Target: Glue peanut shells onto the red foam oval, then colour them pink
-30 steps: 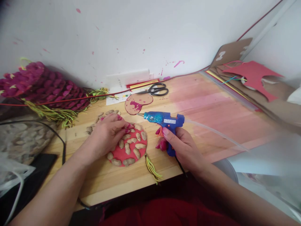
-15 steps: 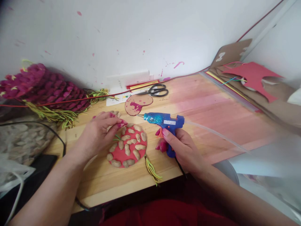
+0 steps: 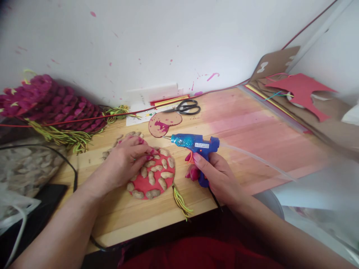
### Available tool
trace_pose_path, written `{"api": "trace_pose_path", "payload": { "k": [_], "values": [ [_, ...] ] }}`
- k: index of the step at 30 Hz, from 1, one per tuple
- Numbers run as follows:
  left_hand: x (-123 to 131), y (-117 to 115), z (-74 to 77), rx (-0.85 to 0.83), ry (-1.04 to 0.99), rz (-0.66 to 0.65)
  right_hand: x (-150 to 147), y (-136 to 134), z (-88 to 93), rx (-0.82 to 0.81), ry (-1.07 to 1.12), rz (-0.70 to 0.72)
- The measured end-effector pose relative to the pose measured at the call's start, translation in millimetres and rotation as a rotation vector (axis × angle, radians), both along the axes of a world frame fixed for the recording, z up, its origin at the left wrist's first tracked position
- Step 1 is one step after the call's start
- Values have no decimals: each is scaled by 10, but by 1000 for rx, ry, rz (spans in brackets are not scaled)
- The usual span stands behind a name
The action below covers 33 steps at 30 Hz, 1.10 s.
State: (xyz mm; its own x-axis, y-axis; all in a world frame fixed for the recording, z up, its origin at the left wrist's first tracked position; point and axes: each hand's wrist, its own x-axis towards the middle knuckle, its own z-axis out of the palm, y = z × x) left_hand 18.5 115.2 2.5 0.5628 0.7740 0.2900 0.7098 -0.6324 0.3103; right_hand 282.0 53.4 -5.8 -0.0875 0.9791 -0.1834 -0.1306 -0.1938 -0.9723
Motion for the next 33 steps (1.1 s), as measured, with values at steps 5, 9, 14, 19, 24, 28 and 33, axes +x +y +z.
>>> {"api": "trace_pose_path", "payload": {
  "k": [5,9,14,19,24,28,33],
  "values": [
    [-6,5,-7,-13,-12,-2,-1,-5,-7,-1,10,-8],
    [-36,10,51,-6,-56,59,-12,-3,-4,-7,13,-7],
    [-117,16,168,9,-84,250,-6,6,-7,1,16,11],
    [-172,20,188,23,-112,288,-13,10,-19,-4,30,10],
    [-168,22,186,45,-84,271,-19,3,1,-13,28,-5],
    [-150,20,175,55,-84,250,-12,-5,4,-13,6,-3],
    [-110,10,119,-13,-134,122,-17,-5,-4,-9,16,-11]
  ]
}}
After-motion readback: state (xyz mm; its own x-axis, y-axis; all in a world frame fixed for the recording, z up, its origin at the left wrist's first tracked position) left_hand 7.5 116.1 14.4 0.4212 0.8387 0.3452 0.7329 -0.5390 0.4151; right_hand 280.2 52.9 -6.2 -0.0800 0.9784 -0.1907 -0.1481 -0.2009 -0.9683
